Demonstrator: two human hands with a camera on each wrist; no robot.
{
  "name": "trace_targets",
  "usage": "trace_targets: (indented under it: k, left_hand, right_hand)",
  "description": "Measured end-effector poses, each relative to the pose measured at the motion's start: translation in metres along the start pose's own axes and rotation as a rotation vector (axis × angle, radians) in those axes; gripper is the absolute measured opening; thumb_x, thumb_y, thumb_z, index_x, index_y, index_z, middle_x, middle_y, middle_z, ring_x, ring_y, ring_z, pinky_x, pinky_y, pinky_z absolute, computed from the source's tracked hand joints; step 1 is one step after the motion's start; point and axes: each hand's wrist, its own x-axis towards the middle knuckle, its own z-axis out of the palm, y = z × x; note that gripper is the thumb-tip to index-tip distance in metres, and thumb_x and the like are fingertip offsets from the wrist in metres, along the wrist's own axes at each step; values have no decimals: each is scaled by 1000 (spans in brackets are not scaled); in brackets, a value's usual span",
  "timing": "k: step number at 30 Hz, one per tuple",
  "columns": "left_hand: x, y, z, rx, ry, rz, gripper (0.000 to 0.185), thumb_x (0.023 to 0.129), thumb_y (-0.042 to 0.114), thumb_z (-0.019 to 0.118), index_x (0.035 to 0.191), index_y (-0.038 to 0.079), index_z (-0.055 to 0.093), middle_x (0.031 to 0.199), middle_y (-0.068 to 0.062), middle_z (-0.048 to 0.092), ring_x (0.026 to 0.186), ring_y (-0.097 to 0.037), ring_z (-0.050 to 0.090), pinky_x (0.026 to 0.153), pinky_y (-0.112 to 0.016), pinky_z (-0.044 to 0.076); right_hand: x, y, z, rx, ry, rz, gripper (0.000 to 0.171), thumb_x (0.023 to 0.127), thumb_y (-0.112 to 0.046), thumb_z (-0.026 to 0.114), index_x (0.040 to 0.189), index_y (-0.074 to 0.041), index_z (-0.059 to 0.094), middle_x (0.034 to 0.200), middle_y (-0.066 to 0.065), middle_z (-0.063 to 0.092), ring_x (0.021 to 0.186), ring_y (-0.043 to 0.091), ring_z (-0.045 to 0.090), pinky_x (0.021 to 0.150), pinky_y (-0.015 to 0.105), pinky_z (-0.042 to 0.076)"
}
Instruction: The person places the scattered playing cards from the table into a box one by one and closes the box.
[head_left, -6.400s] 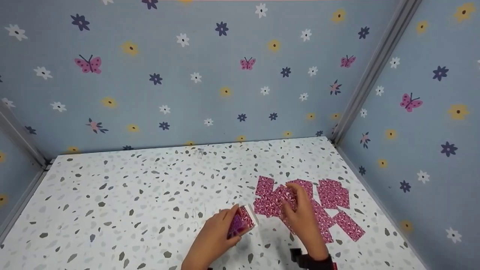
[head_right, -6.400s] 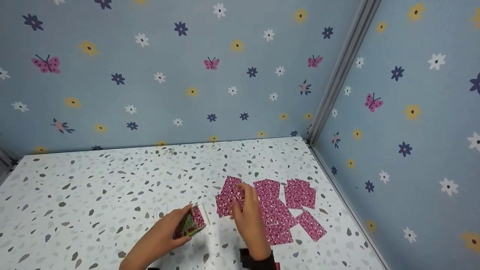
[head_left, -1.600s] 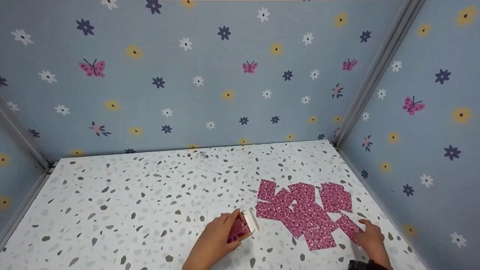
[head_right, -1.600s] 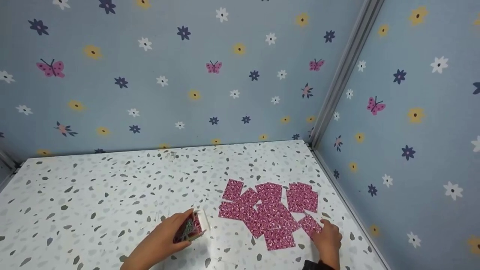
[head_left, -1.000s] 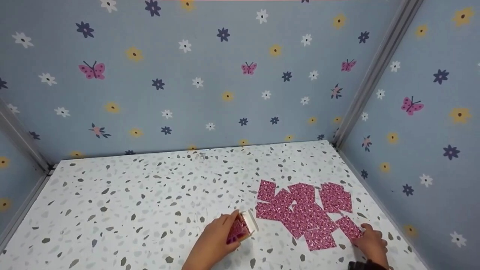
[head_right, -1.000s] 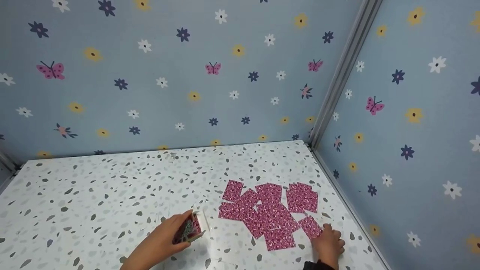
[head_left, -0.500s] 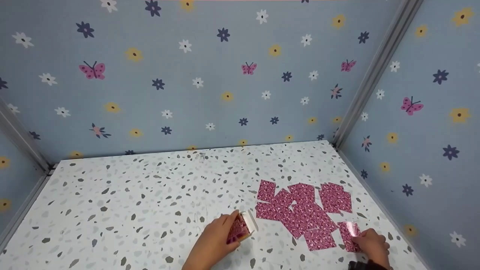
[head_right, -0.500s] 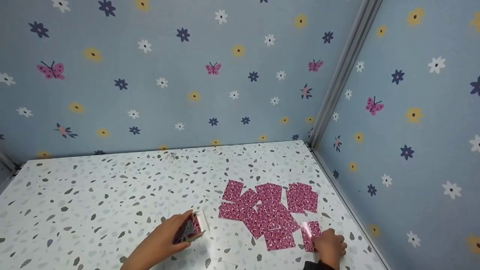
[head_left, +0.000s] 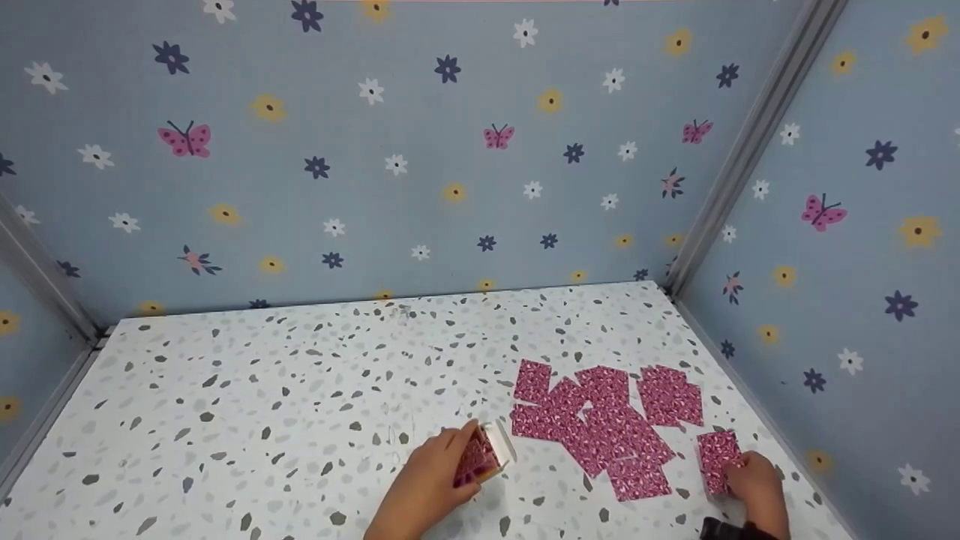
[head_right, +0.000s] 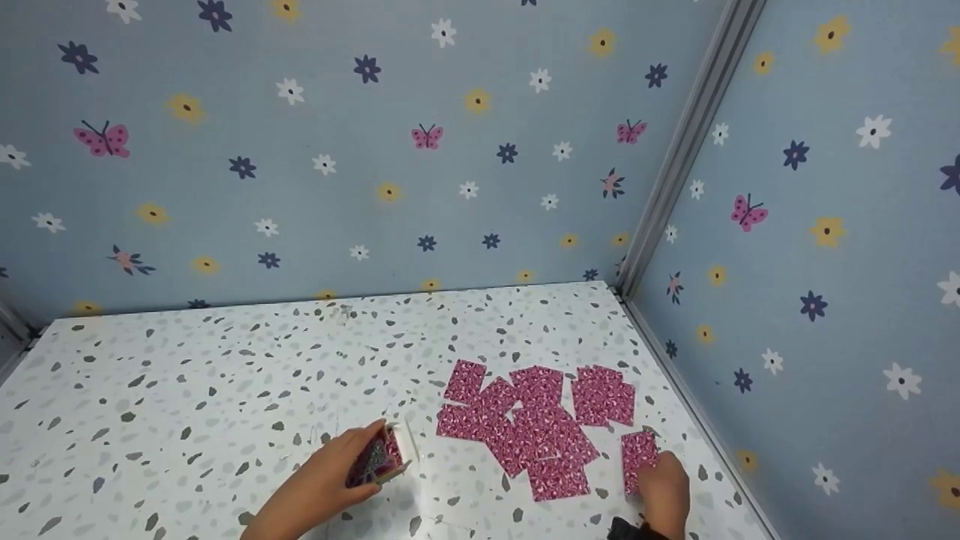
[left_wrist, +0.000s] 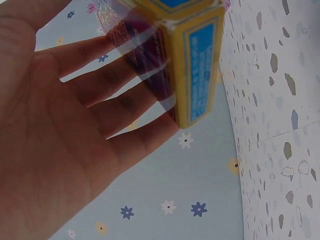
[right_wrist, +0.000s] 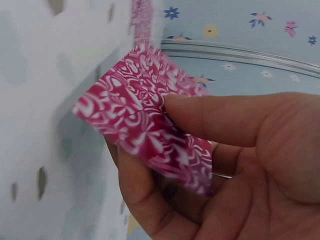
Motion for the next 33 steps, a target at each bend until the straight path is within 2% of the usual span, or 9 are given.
trace_targets:
  k: [3, 5, 8, 12, 16, 21, 24, 28, 33]
  left_hand:
    - [0, 0, 0, 2, 0, 0, 72, 75, 24, 73, 138, 5, 42, 116, -9, 59, 101, -26, 59, 90, -44, 50]
    - [0, 1, 0, 0, -3, -4, 72, 75, 24, 72, 138, 5, 42, 116, -9, 59, 101, -26, 59, 89, -44, 50]
    - [0, 1, -1, -3, -5, -8, 72, 75, 25, 73, 138, 5, 43, 116, -9, 60, 101, -27, 59, 89, -44, 50]
    - [0, 2, 0, -1, -8, -13, 73, 74, 24, 74, 137, 5, 43, 116, -10, 60, 101, -28, 59, 90, -45, 50]
    - [1, 2, 0, -6, -23, -20, 74, 74, 25, 75, 138, 6, 43, 116, -10, 60, 101, -27, 59, 90, -45, 50]
    - [1, 3, 0, -13, -34, -27, 74, 74, 24, 75, 138, 5, 42, 117, -10, 60, 101, -28, 59, 90, -45, 50]
    - [1, 3, 1, -12, -30, -24, 75, 74, 25, 75, 138, 5, 42, 117, -10, 60, 102, -28, 59, 91, -46, 49]
    - [1, 4, 1, -16, -24, -20, 75, 74, 25, 75, 138, 6, 41, 118, -11, 59, 103, -29, 59, 91, -46, 49]
    - [1, 4, 2, -14, -23, -17, 75, 74, 25, 75, 138, 6, 41, 118, -11, 59, 103, -29, 59, 91, -47, 49]
  right_hand:
    - [-5, -11, 0, 53, -5, -67, 42, 90, -10, 45, 120, 18, 40, 106, 33, 50, 87, 31, 56, 72, 37, 51]
    - [-9, -19, 2, 116, -17, -118, 47, 89, -9, 47, 126, 17, 36, 115, 37, 46, 83, 27, 61, 70, 35, 54]
    - [-18, -35, 7, 224, -30, -186, 51, 89, -5, 47, 132, 15, 28, 120, 39, 42, 69, 16, 64, 61, 29, 57]
    - [-35, -61, 20, 292, -43, -302, 49, 90, -3, 47, 133, 11, 26, 120, 40, 42, 61, 14, 63, 58, 29, 57]
    - [-52, -86, 36, 280, -59, -398, 43, 92, -3, 48, 131, 5, 31, 122, 38, 43, 59, 16, 61, 55, 31, 57]
    - [-65, -106, 53, 260, -93, -449, 42, 90, 0, 44, 131, 2, 34, 115, 32, 43, 61, 19, 57, 53, 33, 56]
    - [-70, -113, 60, 257, -106, -467, 46, 86, 3, 45, 132, 2, 35, 114, 29, 44, 66, 20, 56, 55, 34, 57]
    - [-76, -118, 63, 241, -111, -501, 51, 83, 5, 47, 133, 3, 35, 124, 34, 42, 76, 24, 58, 57, 36, 57]
    - [-85, -123, 64, 228, -81, -538, 46, 83, 5, 50, 128, 3, 41, 121, 31, 45, 77, 24, 59, 58, 33, 56]
